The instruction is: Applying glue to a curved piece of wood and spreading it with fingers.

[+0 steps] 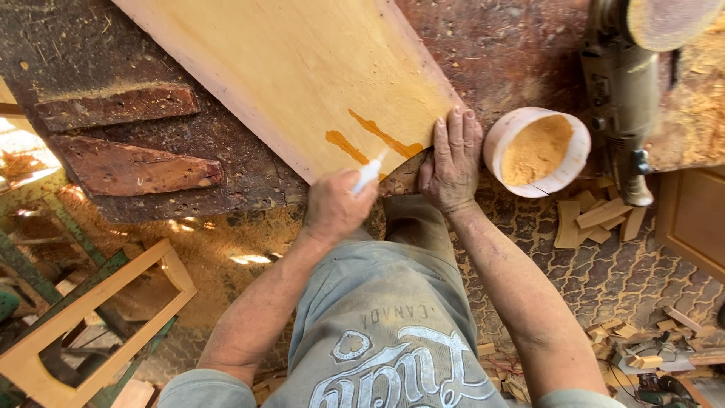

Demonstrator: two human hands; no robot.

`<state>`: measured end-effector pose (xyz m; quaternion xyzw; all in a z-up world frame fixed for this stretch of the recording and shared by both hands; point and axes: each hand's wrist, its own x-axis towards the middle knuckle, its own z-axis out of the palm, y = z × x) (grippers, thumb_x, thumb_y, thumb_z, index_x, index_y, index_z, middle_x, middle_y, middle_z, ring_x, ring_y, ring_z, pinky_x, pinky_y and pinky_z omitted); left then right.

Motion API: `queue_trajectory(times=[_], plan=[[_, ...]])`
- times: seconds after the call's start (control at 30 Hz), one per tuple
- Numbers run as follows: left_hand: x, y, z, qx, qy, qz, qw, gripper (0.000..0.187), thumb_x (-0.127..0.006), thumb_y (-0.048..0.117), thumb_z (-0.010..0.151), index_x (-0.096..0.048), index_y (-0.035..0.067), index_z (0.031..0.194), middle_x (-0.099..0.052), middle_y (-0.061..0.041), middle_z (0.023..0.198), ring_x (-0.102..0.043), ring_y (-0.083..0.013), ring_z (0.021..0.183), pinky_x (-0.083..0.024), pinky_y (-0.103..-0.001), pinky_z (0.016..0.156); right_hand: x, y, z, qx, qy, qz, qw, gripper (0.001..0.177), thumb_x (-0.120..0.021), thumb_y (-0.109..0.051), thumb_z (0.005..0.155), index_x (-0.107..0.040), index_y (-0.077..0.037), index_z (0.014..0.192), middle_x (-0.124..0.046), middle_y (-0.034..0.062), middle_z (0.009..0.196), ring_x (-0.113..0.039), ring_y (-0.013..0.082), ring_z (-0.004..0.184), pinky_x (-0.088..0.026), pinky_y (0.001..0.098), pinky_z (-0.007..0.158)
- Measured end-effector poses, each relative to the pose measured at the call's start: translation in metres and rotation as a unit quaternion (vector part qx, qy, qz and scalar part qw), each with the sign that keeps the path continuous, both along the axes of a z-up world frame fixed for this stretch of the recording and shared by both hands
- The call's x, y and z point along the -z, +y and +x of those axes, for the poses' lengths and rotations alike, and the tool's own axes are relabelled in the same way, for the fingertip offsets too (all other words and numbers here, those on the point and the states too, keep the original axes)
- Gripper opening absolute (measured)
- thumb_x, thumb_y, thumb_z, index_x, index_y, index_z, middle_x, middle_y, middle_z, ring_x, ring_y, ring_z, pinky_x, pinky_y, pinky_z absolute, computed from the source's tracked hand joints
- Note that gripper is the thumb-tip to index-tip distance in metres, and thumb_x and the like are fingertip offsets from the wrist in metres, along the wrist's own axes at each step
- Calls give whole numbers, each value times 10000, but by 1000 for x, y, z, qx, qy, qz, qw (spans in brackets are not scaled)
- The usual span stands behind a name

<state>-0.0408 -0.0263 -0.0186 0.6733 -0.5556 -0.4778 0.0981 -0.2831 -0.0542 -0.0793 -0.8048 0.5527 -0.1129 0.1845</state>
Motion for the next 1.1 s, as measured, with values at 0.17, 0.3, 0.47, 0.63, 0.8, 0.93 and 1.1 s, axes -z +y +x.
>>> queue_trajectory(times=[0.17, 0.3, 0.47, 0.63, 0.8, 0.93, 1.1], plan=[[-37, -7, 29, -194, 81, -28, 977, 310, -734, 267, 941, -635, 35, 761, -545, 20, 624, -493, -88, 566, -401, -298, 481, -14, -1, 7, 5, -47, -25, 999, 648, -592, -45, 920, -408, 37, 1537, -304, 286, 1639, -224, 514, 1549, -187, 616, 1294], [-48, 6, 42, -262, 202, -56, 942, 264, -760, 257, 939, -687, 14, 868, -597, 61, 736, -499, -28, 673, -422, -240, 558, -83, 9, 19, 26, -129, -15, 991, 464, -691, -58, 886, -616, 10, 1339, -576, 238, 1442, -512, 448, 1385, -404, 522, 1198], [-72, 26, 37, -269, 207, -26, 940, 220, -765, 234, 897, -742, 21, 946, -662, 43, 751, -557, -52, 654, -456, -242, 547, -104, 53, -3, 41, -173, 59, 982, 114, -721, -143, 938, -731, -72, 1026, -749, 103, 1053, -727, 266, 990, -580, 362, 887], [-62, 81, 31, -273, 231, -9, 934, 236, -756, 179, 871, -751, 8, 1033, -706, 5, 843, -603, -65, 733, -501, -246, 627, -131, 56, -34, 131, -119, 141, 974, 108, -743, -199, 941, -749, -98, 902, -757, 91, 884, -738, 255, 825, -579, 357, 751], [-48, 120, 19, -290, 218, 11, 932, 253, -745, 143, 860, -754, -20, 1053, -716, -14, 862, -625, -85, 763, -518, -263, 683, -164, 24, -58, 119, -125, 6, 985, 179, -710, -159, 929, -719, -33, 1055, -735, 136, 984, -722, 290, 880, -577, 366, 773], [-52, 122, 8, -283, 198, 18, 938, 270, -742, 145, 836, -751, -7, 1059, -735, -6, 857, -642, -81, 758, -531, -265, 682, -165, 0, -78, 124, -68, -23, 990, 229, -727, -166, 910, -720, -12, 1078, -730, 151, 987, -712, 290, 888, -571, 376, 784], [-44, 132, 18, -297, 177, 5, 938, 245, -761, 165, 842, -756, 2, 1025, -722, -5, 822, -621, -81, 729, -523, -269, 660, -175, 14, -40, 98, -133, 28, 986, 191, -698, -198, 954, -739, -55, 1074, -752, 126, 1046, -722, 284, 963, -579, 376, 847]])
